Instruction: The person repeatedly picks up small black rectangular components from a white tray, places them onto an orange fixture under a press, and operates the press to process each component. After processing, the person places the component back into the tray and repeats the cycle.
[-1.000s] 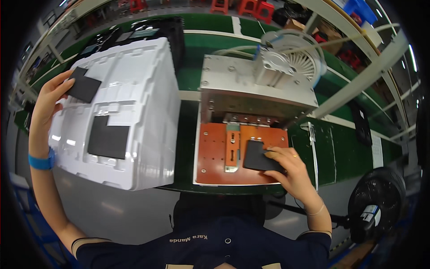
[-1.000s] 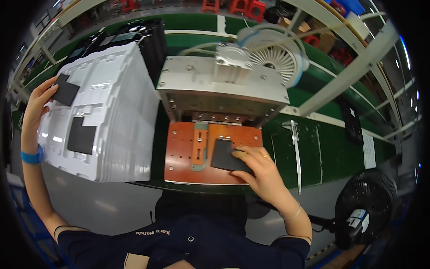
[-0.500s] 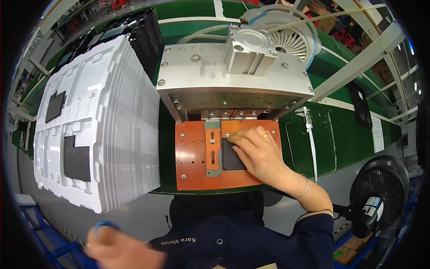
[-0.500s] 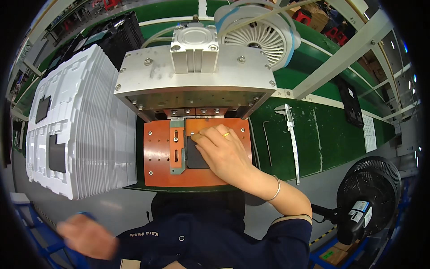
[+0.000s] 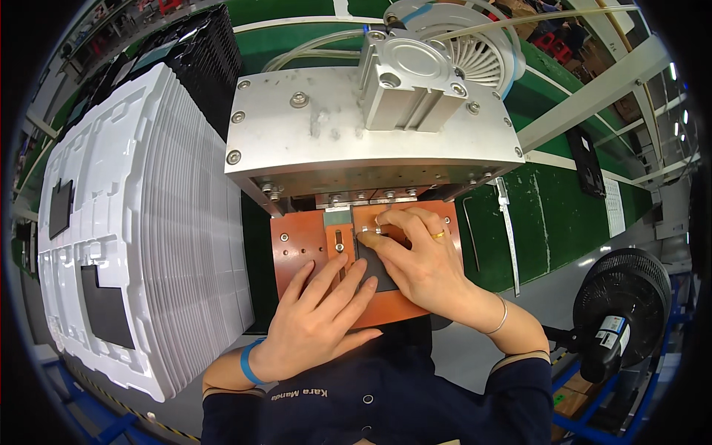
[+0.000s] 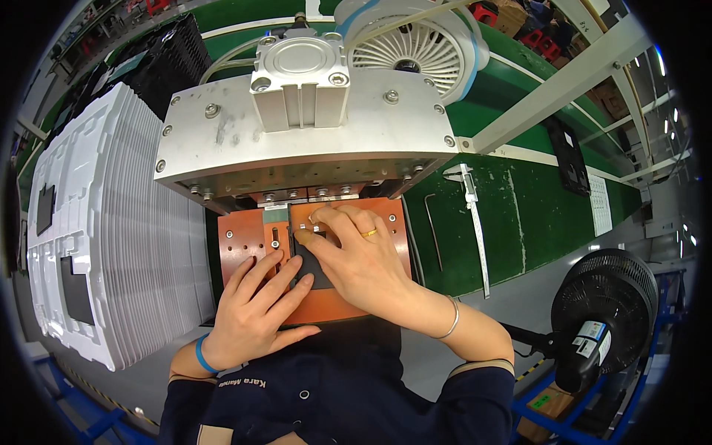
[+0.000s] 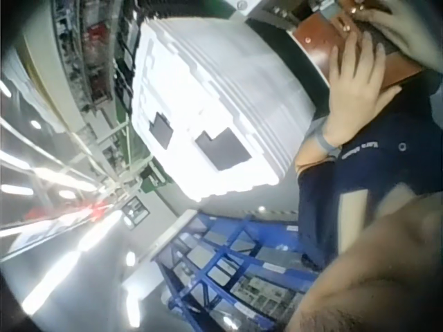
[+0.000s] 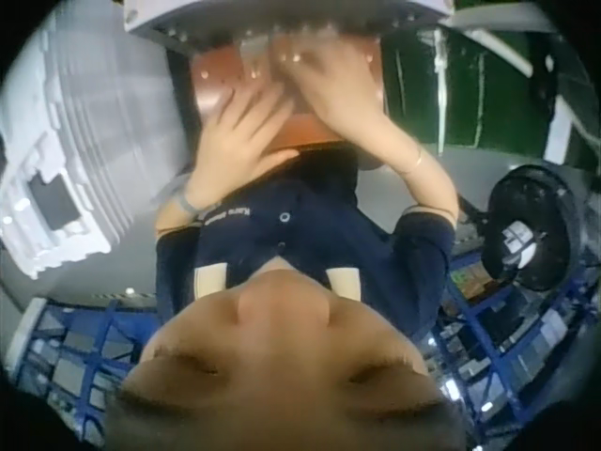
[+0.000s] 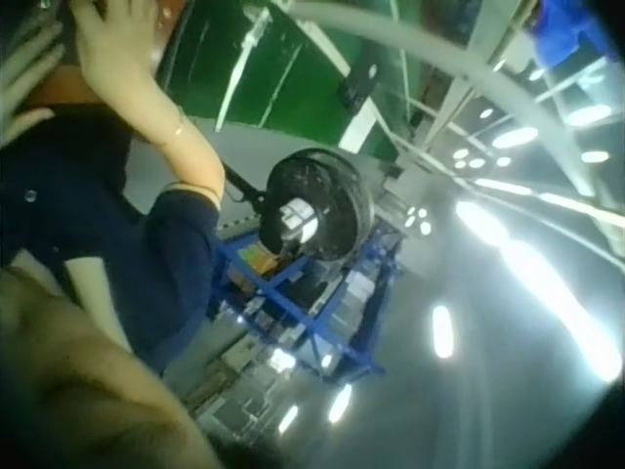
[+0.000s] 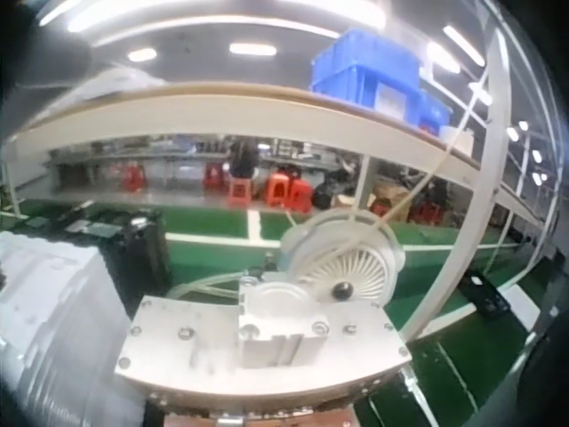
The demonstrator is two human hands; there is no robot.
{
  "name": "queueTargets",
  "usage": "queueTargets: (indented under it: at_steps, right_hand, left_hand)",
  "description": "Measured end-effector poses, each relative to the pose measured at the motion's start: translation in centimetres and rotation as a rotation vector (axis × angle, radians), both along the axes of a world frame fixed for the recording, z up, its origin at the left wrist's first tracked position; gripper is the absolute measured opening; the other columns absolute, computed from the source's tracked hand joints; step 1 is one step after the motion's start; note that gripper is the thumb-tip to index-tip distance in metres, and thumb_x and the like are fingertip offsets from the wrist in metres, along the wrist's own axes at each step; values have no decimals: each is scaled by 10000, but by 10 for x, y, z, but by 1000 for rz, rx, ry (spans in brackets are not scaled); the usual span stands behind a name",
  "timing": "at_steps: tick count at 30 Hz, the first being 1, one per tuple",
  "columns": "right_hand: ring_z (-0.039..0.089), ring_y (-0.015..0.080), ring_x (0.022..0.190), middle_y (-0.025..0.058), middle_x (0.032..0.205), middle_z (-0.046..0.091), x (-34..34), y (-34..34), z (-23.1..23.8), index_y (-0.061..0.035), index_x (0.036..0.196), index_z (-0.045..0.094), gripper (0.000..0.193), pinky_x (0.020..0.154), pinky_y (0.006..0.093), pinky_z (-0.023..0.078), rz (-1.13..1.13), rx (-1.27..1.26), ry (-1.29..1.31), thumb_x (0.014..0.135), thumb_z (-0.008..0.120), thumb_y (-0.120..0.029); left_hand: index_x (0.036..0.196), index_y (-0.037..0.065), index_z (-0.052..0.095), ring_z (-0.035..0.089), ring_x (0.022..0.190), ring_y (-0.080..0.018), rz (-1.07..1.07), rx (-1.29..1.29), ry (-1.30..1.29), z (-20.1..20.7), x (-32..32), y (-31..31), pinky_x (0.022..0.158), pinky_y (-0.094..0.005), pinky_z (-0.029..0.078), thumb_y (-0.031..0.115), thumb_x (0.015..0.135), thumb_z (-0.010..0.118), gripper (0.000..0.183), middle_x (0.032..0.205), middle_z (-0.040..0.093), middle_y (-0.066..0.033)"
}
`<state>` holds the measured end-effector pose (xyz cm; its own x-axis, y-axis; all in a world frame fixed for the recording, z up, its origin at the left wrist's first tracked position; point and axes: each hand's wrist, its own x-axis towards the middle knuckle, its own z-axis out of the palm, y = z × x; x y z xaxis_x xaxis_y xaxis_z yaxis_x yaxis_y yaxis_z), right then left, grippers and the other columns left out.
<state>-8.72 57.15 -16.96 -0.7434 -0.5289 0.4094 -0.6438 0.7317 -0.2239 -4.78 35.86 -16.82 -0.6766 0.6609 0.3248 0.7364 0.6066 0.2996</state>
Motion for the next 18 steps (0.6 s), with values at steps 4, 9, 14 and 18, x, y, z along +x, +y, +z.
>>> queueTargets:
  at_steps: [4,9,14,18]
  right_hand:
    - [514,272,1070,75,1201,536,4,-1,6,-94,1168,615,435,856,402,419,-59,-64,-45,741,701,-80]
    - [560,296,1054,111,1237,554,34,22,24,-68,1165,610,482,912,399,429,-77,-183,-243,725,765,-188]
    - [568,278,1033,95,1141,617,25,25,13,-49,1033,674,374,864,377,476,-49,-133,-162,711,772,-212]
    - [574,272,1004,88,1107,628,1,24,13,-42,997,686,330,849,364,491,-11,-155,-136,717,764,-198]
  left_hand:
    - [1199,80,617,479,1242,-292,11,-9,-24,2,2,0,986,-490,403,500,790,673,589,1318,541,-111]
    - [1206,56,610,470,1253,-293,16,4,-78,3,3,-2,1004,-493,379,525,790,660,629,1332,534,-114]
    - [1231,39,596,440,1288,-326,50,-4,-93,10,-6,4,1023,-504,356,597,748,665,742,1362,515,-119]
    - [1249,36,588,409,1313,-340,110,-48,-101,11,-14,11,1034,-515,342,642,724,662,805,1388,493,-117]
